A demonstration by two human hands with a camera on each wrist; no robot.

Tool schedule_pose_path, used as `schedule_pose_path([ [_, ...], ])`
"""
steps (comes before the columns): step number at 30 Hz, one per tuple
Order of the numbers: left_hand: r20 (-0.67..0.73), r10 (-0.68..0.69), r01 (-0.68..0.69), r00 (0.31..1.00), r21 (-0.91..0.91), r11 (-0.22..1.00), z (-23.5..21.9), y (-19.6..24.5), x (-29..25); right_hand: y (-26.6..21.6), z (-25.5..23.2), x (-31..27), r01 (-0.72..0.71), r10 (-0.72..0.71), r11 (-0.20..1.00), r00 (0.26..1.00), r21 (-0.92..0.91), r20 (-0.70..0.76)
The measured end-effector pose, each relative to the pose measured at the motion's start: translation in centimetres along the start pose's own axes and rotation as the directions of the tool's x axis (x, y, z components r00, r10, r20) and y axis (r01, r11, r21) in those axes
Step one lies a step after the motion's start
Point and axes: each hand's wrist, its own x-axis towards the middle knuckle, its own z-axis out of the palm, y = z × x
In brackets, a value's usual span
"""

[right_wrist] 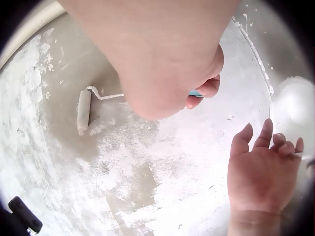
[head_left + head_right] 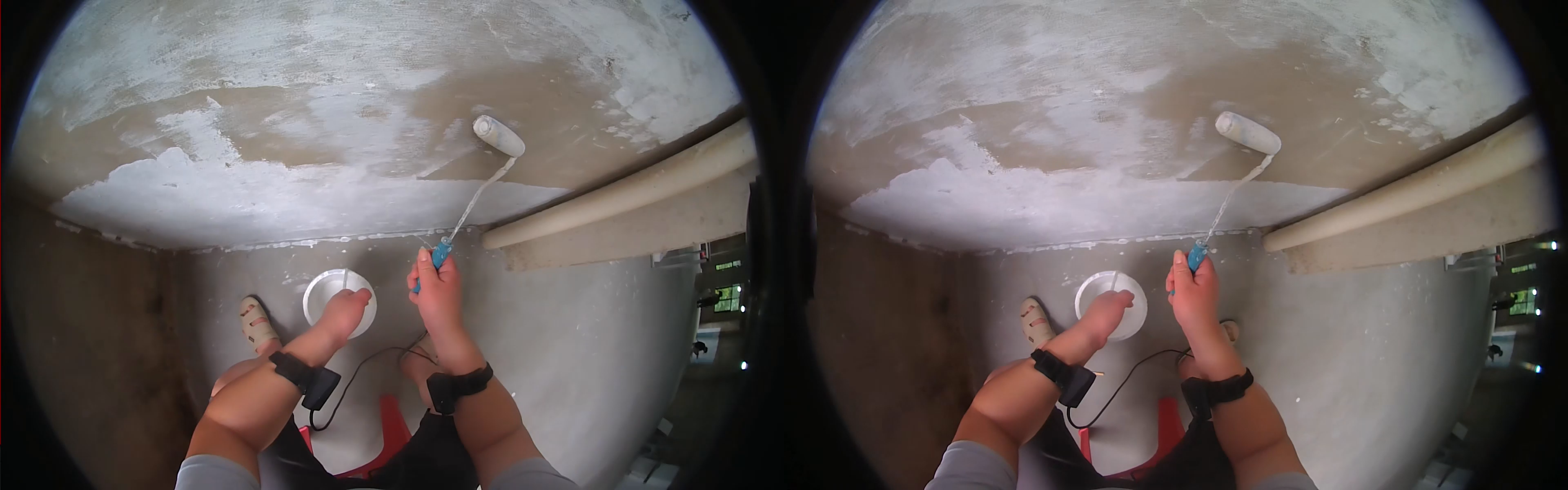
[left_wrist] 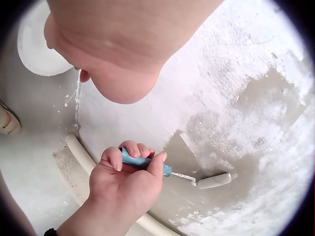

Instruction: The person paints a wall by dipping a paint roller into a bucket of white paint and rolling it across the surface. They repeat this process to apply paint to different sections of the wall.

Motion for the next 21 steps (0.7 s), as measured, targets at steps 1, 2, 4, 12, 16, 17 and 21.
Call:
schedule_pose_path([
  [1, -0.006, 0.01, -0.01, 1.0, 0.008, 1.0, -0.1, -0.3, 0.1, 0.0, 0.0, 0.0, -0.006, 0.005, 1.0, 1.0, -0.021, -0.018],
  [2, -0.013, 0.019, -0.019, 1.0, 0.016, 1.0, -0.3, -0.5, 0.1, 0.3, 0.2, -0.2, -0.007, 0.006, 1.0, 1.0, -0.019, -0.022],
  [4, 0.014, -0.023, 0.023, 1.0, 0.014, 1.0, -1.0, -0.6, 0.4, 1.4, 0.9, -0.9, -0.149, 0.15, 0.987, 0.988, -0.056, 0.025],
  [12, -0.01, -0.034, 0.034, 0.999, 0.007, 0.999, -1.1, 0.6, -0.4, 6.7, 0.4, -3.6, -0.384, 0.446, 0.89, 0.848, -0.247, 0.287],
  [16, 0.062, -0.072, 0.071, 0.995, 0.018, 0.997, -1.1, 0.4, 0.2, 5.3, 0.5, -4.2, -0.448, 0.507, 0.858, 0.818, -0.25, 0.273],
  [17, 0.052, -0.059, 0.058, 0.997, 0.028, 0.998, -0.9, 0.7, 0.2, 4.9, 0.6, -4.5, -0.449, 0.506, 0.858, 0.818, -0.249, 0.272],
  [21, 0.026, -0.039, 0.038, 0.999, 0.035, 0.999, -0.5, 1.0, -0.3, 3.9, 0.7, -5.0, -0.47, 0.478, 0.877, 0.824, -0.104, 0.304],
])
